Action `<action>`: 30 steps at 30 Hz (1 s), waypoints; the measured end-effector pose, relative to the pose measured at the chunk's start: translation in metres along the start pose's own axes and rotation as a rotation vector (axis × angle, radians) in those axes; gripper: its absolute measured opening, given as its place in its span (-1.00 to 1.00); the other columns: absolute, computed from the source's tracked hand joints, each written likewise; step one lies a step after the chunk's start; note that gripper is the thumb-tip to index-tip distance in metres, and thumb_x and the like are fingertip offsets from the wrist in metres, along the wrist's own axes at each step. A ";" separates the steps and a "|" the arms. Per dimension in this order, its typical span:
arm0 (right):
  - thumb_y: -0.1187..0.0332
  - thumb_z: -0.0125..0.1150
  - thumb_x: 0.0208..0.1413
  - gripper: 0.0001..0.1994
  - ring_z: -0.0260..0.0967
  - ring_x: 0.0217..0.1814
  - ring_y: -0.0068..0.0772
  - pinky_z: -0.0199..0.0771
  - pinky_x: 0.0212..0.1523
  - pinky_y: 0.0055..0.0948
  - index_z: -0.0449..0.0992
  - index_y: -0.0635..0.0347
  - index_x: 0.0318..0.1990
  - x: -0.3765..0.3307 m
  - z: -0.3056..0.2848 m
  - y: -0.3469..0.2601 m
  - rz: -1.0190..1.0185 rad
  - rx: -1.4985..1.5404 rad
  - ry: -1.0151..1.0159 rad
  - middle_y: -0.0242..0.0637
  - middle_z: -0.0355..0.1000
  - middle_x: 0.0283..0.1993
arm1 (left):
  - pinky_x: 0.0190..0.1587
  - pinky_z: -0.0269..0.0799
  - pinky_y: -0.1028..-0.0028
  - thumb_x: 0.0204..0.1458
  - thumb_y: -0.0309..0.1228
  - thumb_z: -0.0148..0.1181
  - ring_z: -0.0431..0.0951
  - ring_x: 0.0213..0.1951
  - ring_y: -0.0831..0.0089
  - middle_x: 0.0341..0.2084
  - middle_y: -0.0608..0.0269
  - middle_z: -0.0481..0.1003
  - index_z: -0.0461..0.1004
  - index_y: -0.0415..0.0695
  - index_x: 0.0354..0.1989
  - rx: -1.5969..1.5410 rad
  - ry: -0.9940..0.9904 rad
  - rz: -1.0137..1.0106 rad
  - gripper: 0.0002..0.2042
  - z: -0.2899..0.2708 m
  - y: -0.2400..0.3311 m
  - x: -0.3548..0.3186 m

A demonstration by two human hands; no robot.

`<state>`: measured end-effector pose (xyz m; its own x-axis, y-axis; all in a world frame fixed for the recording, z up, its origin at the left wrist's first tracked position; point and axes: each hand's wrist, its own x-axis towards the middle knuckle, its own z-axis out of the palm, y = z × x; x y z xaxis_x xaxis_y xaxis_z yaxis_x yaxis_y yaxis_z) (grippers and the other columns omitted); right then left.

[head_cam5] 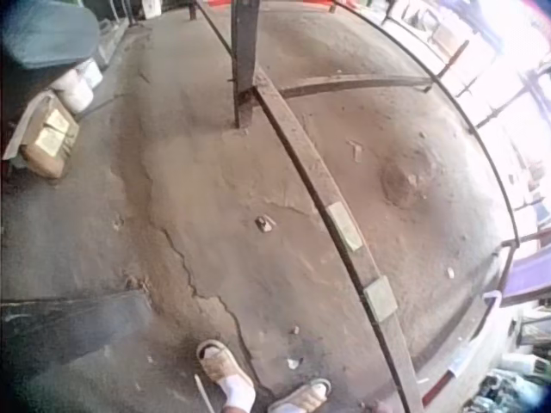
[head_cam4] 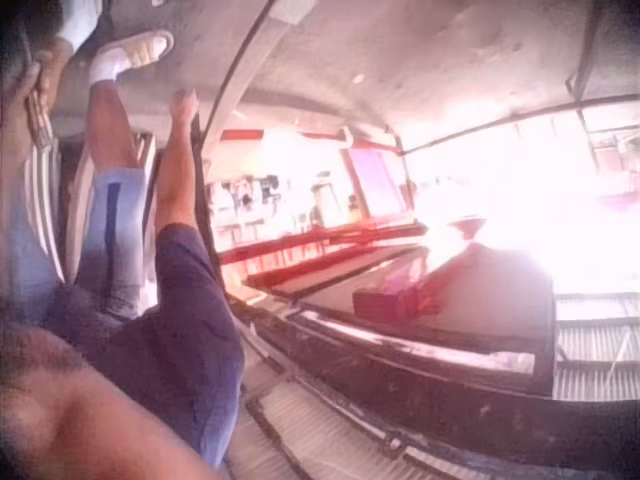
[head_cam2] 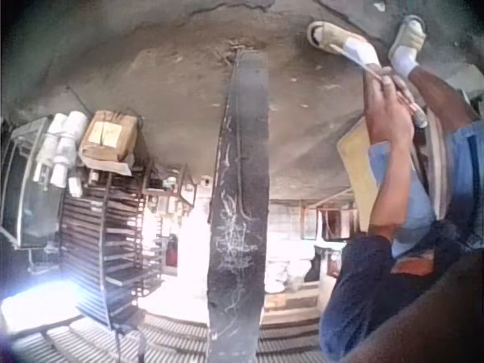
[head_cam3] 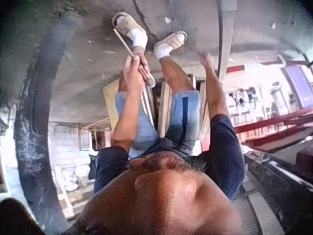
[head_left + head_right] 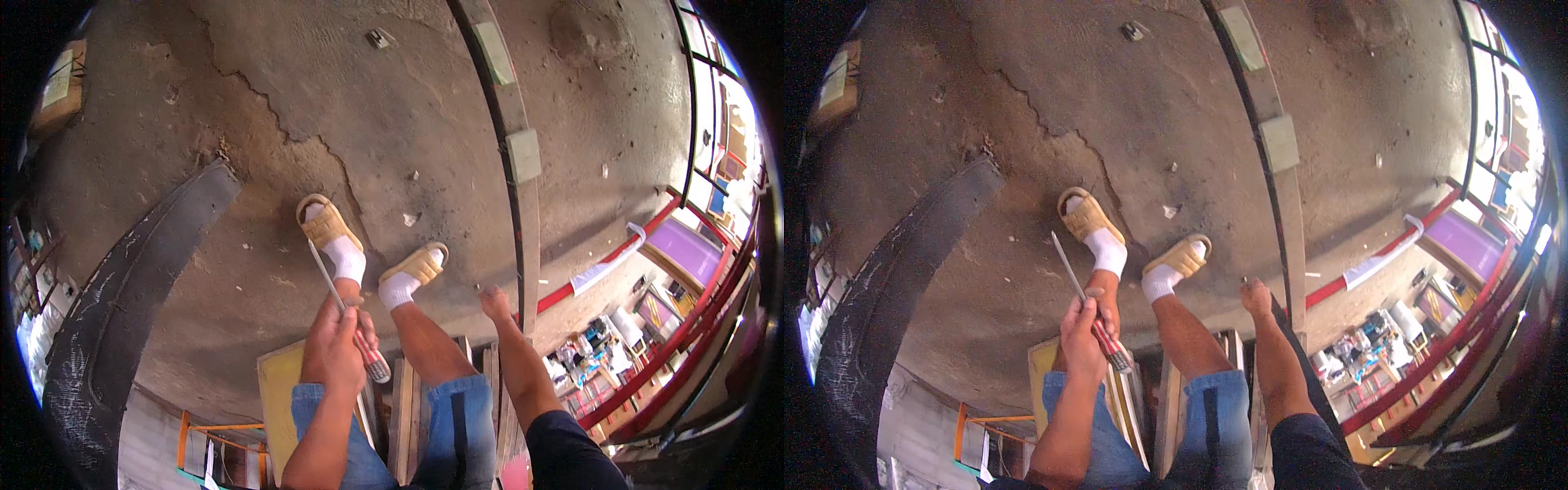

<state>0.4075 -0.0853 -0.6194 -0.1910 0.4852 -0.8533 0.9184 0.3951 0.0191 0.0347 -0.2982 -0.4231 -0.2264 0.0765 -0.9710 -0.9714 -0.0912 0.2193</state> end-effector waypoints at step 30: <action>0.32 0.20 -0.06 -0.77 0.48 -0.32 -0.12 0.44 -0.28 -0.18 0.55 0.25 -0.26 0.097 0.003 -0.061 -0.549 0.445 -0.298 0.00 0.51 -0.34 | -0.55 0.11 0.48 0.25 0.01 -0.12 0.11 -0.65 0.52 -0.66 0.36 0.11 0.17 -0.06 -0.43 0.273 -0.271 0.494 -0.61 0.011 0.082 0.023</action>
<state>0.3341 -0.0640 -0.7049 -0.6170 0.0545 -0.7851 0.7835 0.1368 -0.6062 -0.0508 -0.2932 -0.4266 -0.6291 0.3422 -0.6979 -0.7223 0.0744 0.6876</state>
